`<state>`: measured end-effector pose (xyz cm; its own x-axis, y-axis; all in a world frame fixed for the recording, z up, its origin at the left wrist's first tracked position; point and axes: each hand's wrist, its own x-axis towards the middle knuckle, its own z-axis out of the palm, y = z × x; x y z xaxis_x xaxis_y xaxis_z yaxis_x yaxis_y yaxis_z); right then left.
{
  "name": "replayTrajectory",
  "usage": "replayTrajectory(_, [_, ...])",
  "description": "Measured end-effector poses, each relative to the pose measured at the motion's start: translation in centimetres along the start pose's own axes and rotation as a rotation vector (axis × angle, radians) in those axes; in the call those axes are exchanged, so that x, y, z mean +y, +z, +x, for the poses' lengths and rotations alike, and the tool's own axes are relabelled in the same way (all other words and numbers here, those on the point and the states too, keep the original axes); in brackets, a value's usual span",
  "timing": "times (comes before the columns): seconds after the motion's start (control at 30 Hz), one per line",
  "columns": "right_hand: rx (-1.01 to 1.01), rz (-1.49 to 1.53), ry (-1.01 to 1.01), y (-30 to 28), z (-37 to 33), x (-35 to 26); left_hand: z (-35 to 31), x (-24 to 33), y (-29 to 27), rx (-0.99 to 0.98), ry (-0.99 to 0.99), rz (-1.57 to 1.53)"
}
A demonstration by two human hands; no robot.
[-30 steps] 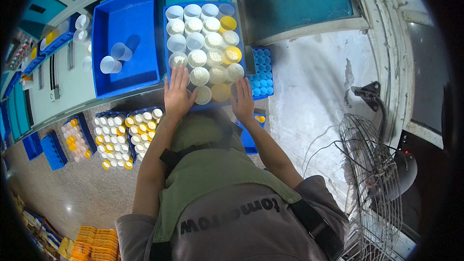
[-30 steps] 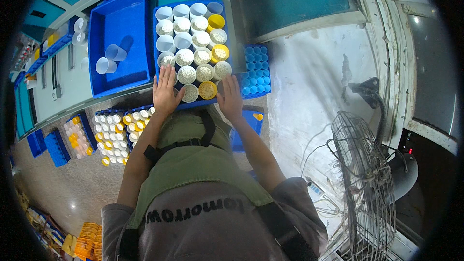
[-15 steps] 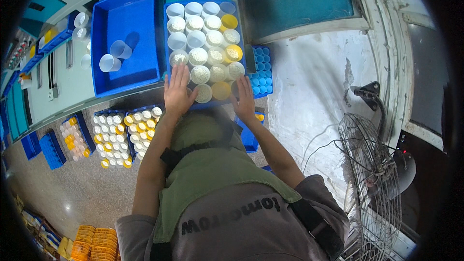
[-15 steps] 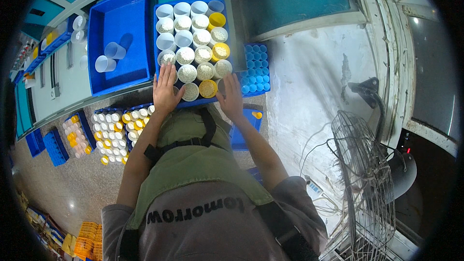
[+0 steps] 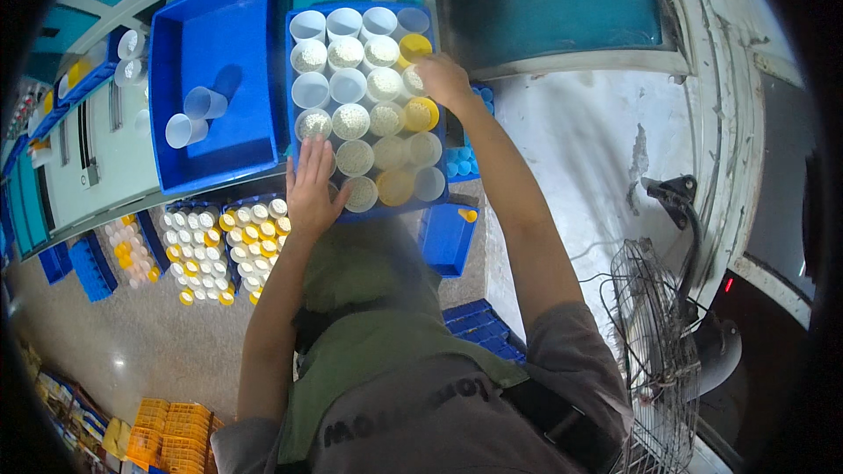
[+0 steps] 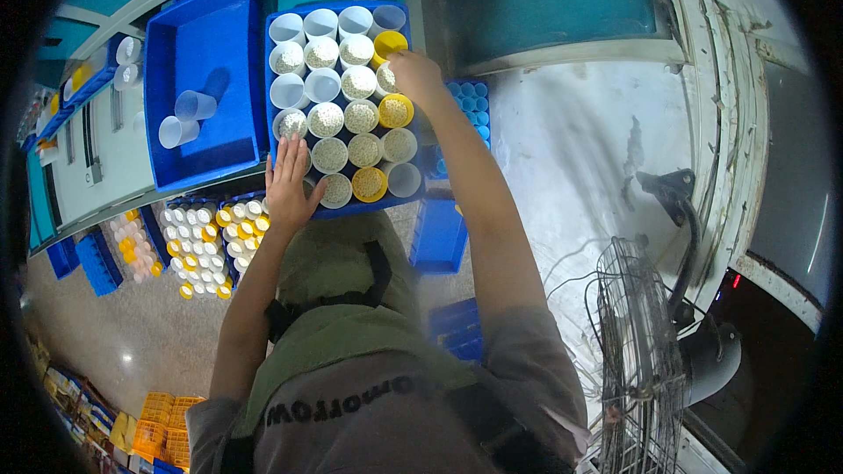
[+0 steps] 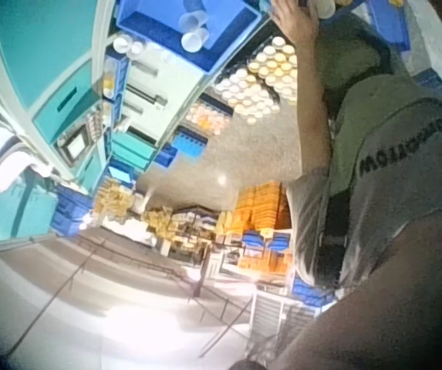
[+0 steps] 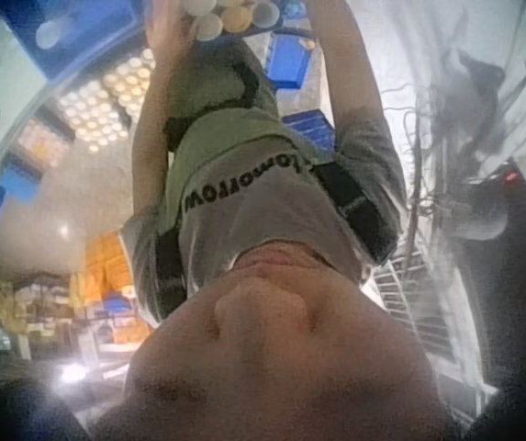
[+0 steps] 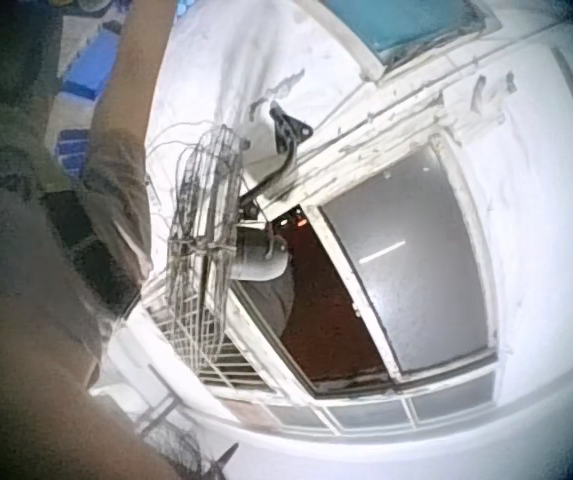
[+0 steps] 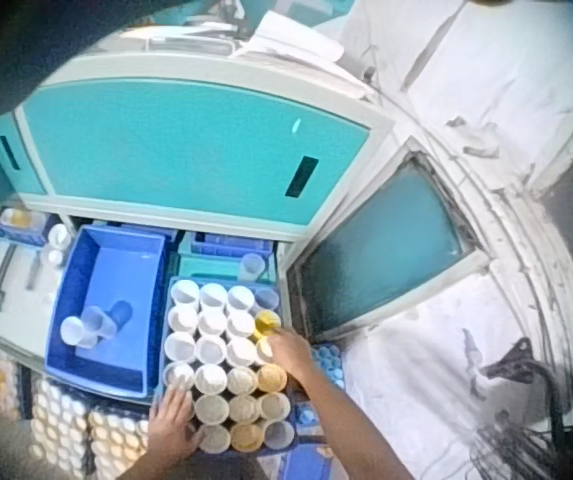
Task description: The person moves blue trays and white plastic cups in a warehouse, then uses a handheld scanner on a tray of cups. They pour small white pellets from a tray into cups, place a cup on a digital scale, and add pellets by hand to reach a target weight. The filled cups are returned to a tray.
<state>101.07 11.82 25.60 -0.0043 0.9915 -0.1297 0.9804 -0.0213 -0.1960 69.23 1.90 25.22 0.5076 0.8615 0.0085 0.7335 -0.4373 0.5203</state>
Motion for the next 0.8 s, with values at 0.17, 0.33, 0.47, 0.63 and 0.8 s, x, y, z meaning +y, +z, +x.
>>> replayTrajectory(0.17, [-0.133,-0.123,-0.028,-1.6,1.6,0.3,0.4,0.7,-0.7,-0.022,-0.019,0.049])
replayTrajectory(0.33, [-0.008,-0.03,-0.067,-5.8,0.8,0.2,4.6,3.2,-0.4,0.007,0.089,0.048])
replayTrajectory(0.47, [0.281,-0.073,-0.006,-9.1,-2.4,0.5,13.4,5.7,3.0,0.229,0.218,-0.045])
replayTrajectory(0.63, [0.486,0.035,0.127,-11.0,-7.8,1.4,22.3,6.3,6.7,0.15,0.233,0.242])
replayTrajectory(0.8, [0.436,0.21,0.15,-9.8,-10.7,1.5,25.9,5.5,7.4,0.273,0.273,0.304])
